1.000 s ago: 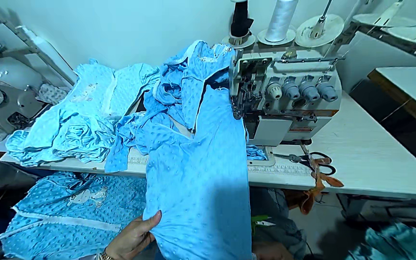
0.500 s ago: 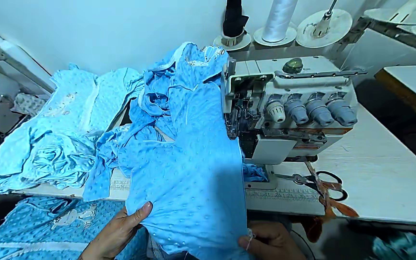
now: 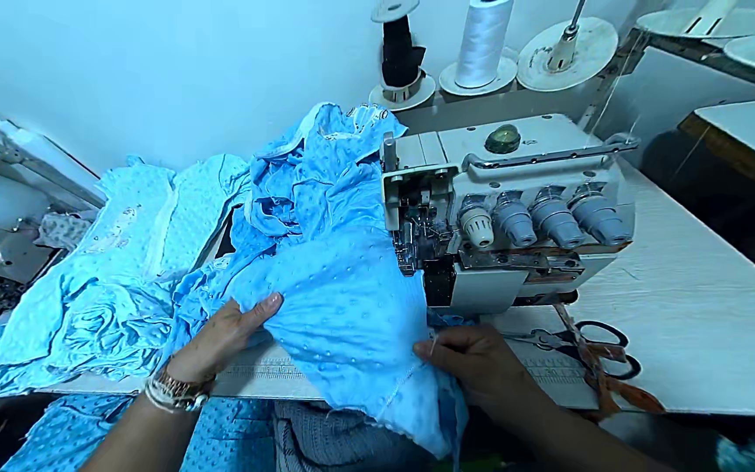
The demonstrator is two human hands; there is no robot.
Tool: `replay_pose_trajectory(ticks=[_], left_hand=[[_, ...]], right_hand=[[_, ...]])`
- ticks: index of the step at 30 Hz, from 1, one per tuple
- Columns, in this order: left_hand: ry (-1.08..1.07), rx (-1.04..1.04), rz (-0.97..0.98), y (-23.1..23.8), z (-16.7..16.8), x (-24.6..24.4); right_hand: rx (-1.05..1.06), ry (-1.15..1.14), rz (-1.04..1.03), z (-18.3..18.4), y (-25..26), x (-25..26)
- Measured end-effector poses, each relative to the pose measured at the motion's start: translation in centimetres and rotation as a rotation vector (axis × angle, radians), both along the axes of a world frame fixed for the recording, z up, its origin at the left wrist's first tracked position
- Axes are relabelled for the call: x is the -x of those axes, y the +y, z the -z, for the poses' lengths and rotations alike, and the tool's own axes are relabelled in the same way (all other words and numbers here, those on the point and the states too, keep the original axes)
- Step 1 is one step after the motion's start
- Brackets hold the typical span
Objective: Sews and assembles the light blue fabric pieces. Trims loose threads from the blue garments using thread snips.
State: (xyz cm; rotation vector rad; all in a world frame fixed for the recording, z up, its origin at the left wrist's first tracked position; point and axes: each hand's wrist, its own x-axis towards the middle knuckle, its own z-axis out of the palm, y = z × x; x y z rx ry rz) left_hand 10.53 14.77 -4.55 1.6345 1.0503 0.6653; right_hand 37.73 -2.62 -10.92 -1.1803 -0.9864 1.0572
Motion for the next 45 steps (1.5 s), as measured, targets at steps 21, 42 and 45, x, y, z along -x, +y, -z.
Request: replay_pose_trajectory(ticks=[21, 42, 45], left_hand=[[0.381, -0.576, 0.243, -8.7, -3.4, -7.8], [0.088, -0.650, 0.252, -9.6, -0.6, -8.9], [0.181, -0.642, 0.236, -9.4, -2.3, -9.2]], right_hand=[[0.214, -0.066, 0.179, -3.7, 0.2, 0.7], [0.290, 0.332, 0.120, -5.6, -1.3, 1.7], [0.219, 0.374, 0.134, -4.8, -0.9, 2.4]])
